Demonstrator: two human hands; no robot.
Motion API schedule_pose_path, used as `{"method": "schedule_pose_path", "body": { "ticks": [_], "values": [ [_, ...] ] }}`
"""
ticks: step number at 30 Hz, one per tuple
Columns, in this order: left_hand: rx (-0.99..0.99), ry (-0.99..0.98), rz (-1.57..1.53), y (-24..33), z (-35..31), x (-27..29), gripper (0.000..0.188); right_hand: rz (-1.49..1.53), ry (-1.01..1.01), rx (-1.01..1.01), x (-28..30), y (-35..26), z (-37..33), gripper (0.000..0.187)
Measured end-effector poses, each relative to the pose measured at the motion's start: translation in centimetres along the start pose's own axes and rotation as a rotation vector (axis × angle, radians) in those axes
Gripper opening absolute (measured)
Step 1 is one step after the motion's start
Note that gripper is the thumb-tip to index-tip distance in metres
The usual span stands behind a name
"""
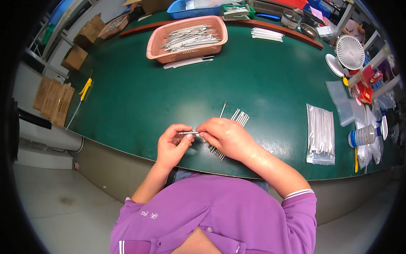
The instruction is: The person arranges a bundle of thin white rods on a green workbench, aligns them, and places them into a clear plastic bag. They then seal the bag and place it on the table.
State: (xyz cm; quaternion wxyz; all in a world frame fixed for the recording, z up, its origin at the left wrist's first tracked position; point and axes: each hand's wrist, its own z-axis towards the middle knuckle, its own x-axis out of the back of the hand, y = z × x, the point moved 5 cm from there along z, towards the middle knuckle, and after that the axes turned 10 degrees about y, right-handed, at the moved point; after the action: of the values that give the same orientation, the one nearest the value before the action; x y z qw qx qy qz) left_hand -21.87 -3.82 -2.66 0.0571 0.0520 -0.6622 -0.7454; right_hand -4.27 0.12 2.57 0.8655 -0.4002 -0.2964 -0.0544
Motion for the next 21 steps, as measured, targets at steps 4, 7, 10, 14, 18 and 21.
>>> {"method": "schedule_pose_path", "body": {
  "ticks": [4,7,10,14,18,21],
  "values": [
    [-0.17,-0.039,0.223,0.2,0.6,1.5,0.006,-0.074,-0.095,0.065,-0.9,0.2,0.9,0.013],
    [-0.209,-0.021,0.392,1.3,1.7,2.1,0.006,-0.088,-0.135,0.075,-2.0,0.9,1.7,0.018],
    [-0.164,0.023,0.401,-0.2,3.2,3.4,0.004,-0.172,-0.062,0.128,-1.9,0.9,2.6,0.026],
    [-0.051,0.124,0.232,-3.5,9.4,5.1,0.006,-0.236,-0.007,0.052,-0.3,1.4,2.8,0.033],
    [-0.577,0.278,0.926,-2.1,15.7,4.3,0.034,-0.298,-0.03,-0.048,1.8,2.1,1.3,0.034],
    [-0.478,0.161,0.993,-3.6,16.4,3.6,0.037,-0.376,-0.033,-0.05,3.1,3.2,-0.8,0.038]
  ]
}}
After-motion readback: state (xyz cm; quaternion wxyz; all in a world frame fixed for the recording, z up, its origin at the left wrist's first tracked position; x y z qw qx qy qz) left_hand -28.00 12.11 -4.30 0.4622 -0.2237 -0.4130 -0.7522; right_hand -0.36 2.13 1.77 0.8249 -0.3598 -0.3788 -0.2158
